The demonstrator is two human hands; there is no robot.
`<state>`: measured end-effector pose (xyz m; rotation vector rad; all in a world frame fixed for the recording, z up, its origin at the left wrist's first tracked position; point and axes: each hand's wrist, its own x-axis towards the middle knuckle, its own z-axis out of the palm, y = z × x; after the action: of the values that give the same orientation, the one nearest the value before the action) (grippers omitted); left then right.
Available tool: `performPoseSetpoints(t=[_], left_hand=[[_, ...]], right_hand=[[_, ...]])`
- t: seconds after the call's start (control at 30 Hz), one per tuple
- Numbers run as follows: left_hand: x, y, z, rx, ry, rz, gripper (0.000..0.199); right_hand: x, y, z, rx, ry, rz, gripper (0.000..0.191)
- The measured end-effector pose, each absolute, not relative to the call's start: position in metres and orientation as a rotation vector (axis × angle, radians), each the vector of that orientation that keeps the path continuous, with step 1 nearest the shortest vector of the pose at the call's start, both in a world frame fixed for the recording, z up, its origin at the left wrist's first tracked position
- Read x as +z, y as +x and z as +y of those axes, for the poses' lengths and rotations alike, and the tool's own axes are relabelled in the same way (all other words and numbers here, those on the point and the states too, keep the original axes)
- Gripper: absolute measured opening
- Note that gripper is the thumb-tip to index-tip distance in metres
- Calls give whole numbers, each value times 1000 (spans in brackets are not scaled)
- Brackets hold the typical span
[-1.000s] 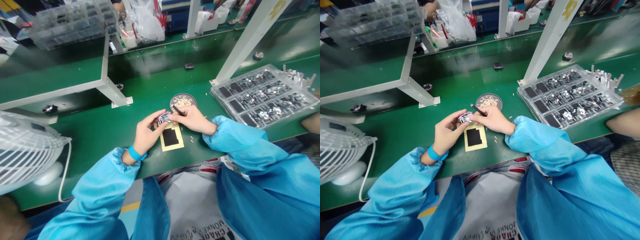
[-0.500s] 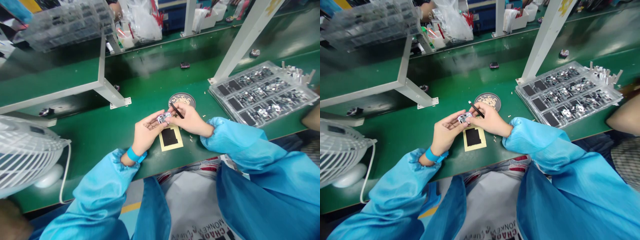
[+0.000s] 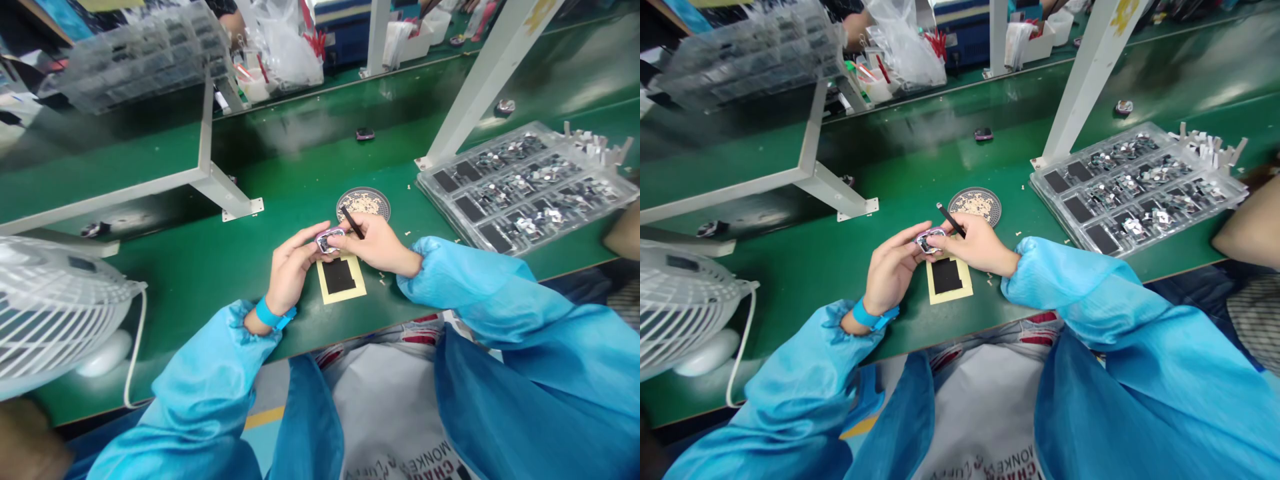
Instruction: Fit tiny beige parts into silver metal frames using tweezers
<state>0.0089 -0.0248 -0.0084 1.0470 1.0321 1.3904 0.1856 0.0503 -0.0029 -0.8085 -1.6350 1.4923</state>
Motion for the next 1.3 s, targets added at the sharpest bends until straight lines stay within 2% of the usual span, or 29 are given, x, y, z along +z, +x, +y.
performPoseSetpoints(t=[0.37,0.47,0.6,1.1,1.3], left_hand=[[-8,13,-24,1429,1426,1282,32],[-13,14,-28,1385,1510,1340,33],[-14,18,-31,1308,1489,1359,35],[-12,25,-30,1379,1508,1448,26],[-12,12,-25,1310,1705,1587,25]], right_hand=[[-5,183,51,1481,-751,-1693,38],[-1,184,48,1377,-823,-1768,37],[1,183,43,1266,-882,-1790,37],[-6,183,45,1219,-898,-1873,34],[2,194,62,817,-741,-2014,19]])
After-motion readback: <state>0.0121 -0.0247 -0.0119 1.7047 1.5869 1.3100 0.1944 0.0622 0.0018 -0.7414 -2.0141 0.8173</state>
